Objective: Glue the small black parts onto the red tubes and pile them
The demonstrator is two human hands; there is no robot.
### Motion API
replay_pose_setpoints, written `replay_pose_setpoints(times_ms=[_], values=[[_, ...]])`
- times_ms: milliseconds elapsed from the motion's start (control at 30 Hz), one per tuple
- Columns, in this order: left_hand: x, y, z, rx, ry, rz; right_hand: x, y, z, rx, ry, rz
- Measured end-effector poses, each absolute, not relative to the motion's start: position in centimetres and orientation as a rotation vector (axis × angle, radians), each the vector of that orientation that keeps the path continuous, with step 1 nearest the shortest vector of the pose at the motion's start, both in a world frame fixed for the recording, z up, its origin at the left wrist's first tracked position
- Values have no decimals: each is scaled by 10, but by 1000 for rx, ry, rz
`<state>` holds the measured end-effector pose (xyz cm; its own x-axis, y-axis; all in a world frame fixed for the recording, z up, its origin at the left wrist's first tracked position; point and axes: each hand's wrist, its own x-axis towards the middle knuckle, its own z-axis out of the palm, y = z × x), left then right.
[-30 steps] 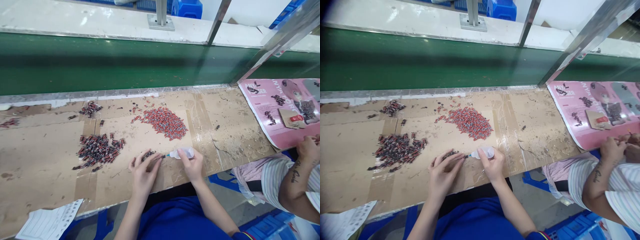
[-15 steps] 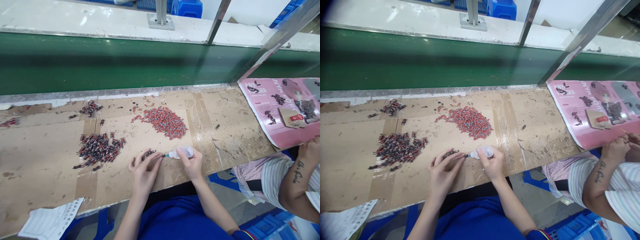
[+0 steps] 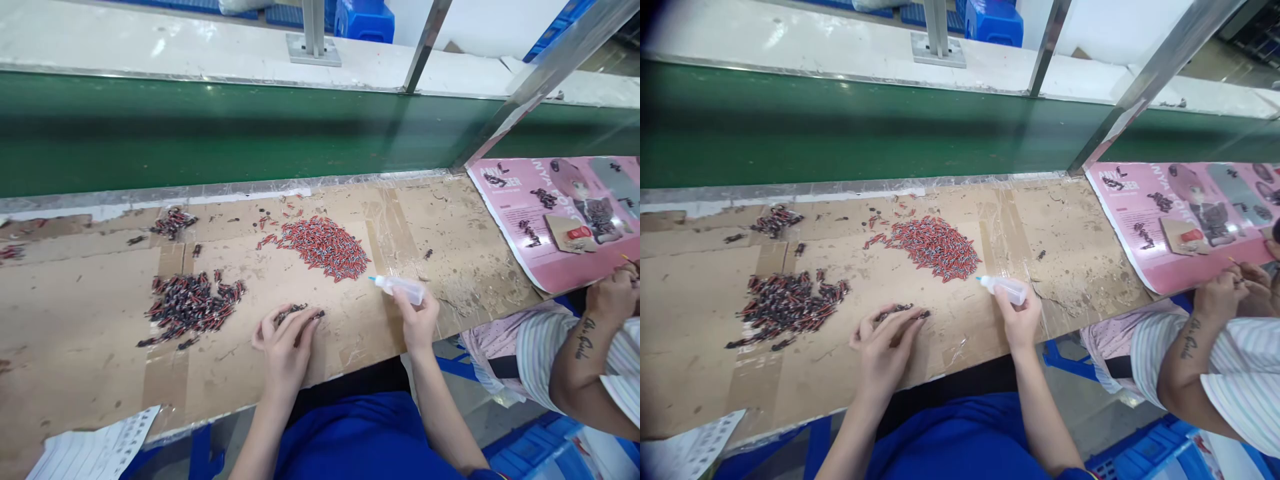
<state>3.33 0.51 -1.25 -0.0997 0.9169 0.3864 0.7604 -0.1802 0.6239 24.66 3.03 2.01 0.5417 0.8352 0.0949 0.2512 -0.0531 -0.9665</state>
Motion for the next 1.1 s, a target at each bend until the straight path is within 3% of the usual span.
replay_pose_setpoints(times_ms=[167, 300, 833, 1100], values=[[33, 6, -14, 2087, 1844, 1185, 272, 33, 19, -1801, -1246, 289], [33, 6, -14, 2126, 1859, 1160, 252, 39, 26, -1682, -1524, -77], [29, 7, -15, 2042, 1766, 1099, 205, 77, 17, -1477, -2069, 314], [28, 8, 13, 1898, 1539, 1253, 208, 62, 36, -842, -2006, 570]])
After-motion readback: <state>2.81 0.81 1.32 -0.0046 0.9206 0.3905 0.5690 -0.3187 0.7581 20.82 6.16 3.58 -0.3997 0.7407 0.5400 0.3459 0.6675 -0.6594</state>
